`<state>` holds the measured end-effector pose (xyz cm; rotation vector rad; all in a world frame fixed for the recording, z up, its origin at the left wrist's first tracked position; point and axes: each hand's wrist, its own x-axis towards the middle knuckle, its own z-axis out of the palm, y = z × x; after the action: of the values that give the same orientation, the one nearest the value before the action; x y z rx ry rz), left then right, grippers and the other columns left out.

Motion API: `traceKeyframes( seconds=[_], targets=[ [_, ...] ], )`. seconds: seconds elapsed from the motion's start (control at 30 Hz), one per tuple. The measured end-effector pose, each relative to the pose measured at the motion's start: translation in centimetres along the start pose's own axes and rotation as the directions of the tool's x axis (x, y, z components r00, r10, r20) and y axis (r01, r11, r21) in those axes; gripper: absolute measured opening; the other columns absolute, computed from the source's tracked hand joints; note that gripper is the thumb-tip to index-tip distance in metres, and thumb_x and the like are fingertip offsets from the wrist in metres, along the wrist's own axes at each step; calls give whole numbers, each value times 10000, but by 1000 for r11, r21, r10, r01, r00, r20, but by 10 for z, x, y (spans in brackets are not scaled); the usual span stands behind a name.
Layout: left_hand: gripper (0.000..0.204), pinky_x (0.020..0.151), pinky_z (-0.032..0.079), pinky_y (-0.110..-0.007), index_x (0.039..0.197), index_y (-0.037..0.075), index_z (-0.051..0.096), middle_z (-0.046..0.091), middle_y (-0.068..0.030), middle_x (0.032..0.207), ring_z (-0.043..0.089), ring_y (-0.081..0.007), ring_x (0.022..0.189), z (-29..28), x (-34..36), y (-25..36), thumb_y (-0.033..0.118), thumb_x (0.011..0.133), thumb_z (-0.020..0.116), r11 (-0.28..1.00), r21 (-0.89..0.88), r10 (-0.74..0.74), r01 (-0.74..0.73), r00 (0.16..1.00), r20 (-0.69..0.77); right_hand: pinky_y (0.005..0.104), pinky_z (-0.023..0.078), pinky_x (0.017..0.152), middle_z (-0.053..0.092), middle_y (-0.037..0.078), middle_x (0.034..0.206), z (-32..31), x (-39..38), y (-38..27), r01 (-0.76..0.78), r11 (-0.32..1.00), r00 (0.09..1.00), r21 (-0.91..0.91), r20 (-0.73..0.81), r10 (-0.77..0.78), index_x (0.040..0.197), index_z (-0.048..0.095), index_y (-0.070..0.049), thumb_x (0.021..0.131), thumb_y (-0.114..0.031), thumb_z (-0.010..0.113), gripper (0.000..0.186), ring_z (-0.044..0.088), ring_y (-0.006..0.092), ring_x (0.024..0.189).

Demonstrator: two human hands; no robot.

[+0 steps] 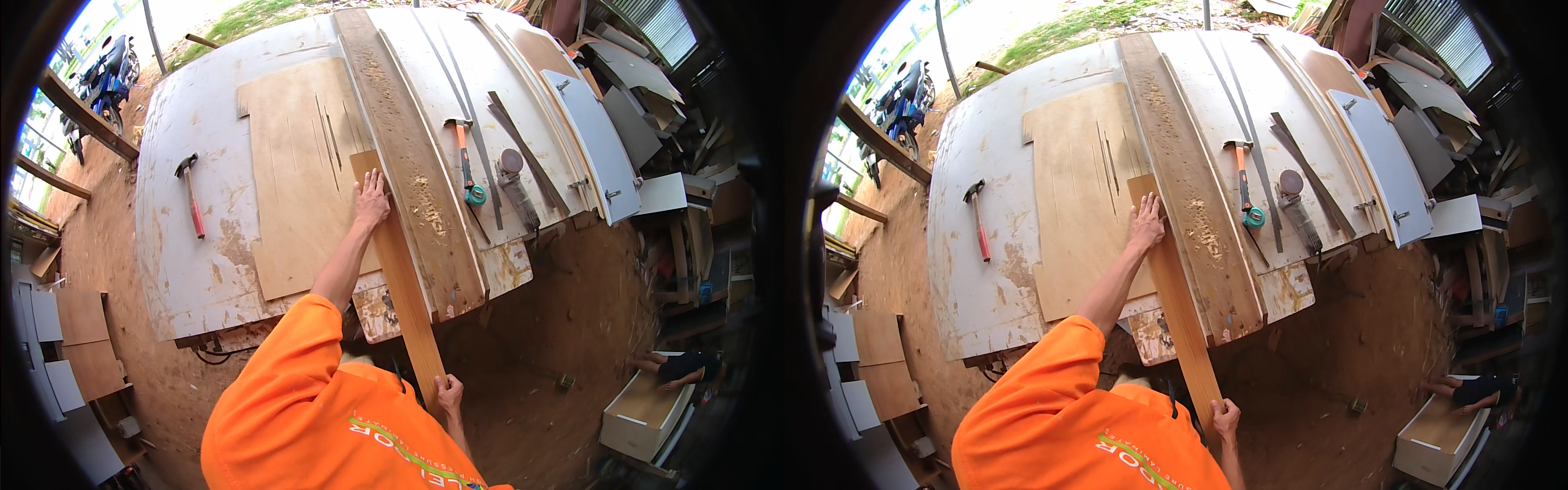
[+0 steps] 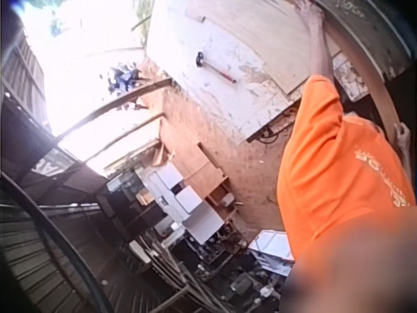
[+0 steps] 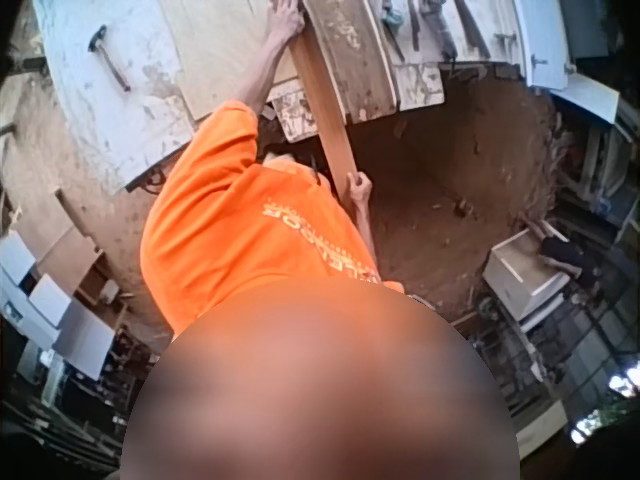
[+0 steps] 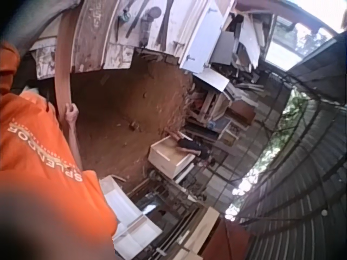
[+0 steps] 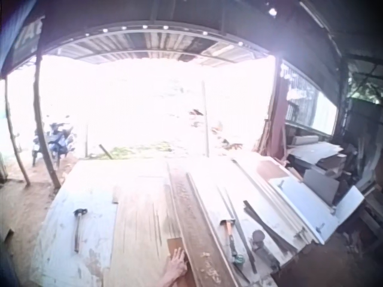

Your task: The person measures and marks a wooden plank, then uses a table saw to cut it into smaller pieces. The person also uses a hammer to tap the wood and a tape measure to verify dimensions before moving the cut pieces.

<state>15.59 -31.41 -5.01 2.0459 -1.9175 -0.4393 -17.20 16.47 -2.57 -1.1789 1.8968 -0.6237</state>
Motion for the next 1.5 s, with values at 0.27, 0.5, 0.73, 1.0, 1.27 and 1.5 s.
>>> traceKeyframes(
  seconds=[0.27,0.5,0.73,1.0,1.27,1.5],
  targets=[
    [666,1260,107,-559,1604,86,281,214,-99,1695,157,-281,1575,6,11,-5,271,1009,514,999,-33,-5,3,998,-66,338,255,494,286,-7,608,2,1,-15,20,996,999,88,-42,-17,669,396,-39,933,-219,711,448,282,101,584],
    [666,1252,118,-583,1605,87,278,210,-96,1697,164,-290,1574,2,38,-13,232,996,506,999,-52,-16,12,997,-71,338,233,496,251,-12,613,8,17,-34,32,991,997,130,-72,-23,664,347,-49,936,-215,713,486,258,99,582],
    [820,1271,41,-561,1618,83,245,162,-78,1713,98,-269,1588,-4,46,-7,89,858,551,997,-61,-55,53,998,-17,332,237,498,275,-25,617,15,26,-32,74,996,990,51,-121,-67,672,374,-50,949,-250,719,485,274,84,590],
    [647,1276,64,-507,1624,80,214,162,-57,1714,105,-245,1587,-3,12,-10,205,1018,405,999,-33,25,-26,999,-38,353,255,500,295,8,603,18,27,-27,73,993,990,88,-125,-61,658,409,-26,930,-262,732,484,293,108,581],
    [622,1282,85,-454,1615,61,230,204,-74,1700,142,-241,1579,15,-38,0,254,1039,366,995,91,64,-46,978,-200,348,242,499,287,-6,613,19,28,-27,61,985,992,163,-118,-41,657,392,-33,932,-251,733,489,281,101,585],
    [631,1286,84,-468,1609,38,242,209,-80,1698,150,-239,1577,11,-18,0,237,1025,376,997,60,58,-47,978,-198,339,232,507,261,-21,620,27,33,-22,18,982,996,190,-91,-1,659,362,-49,940,-243,725,498,264,93,589]
  ],
)
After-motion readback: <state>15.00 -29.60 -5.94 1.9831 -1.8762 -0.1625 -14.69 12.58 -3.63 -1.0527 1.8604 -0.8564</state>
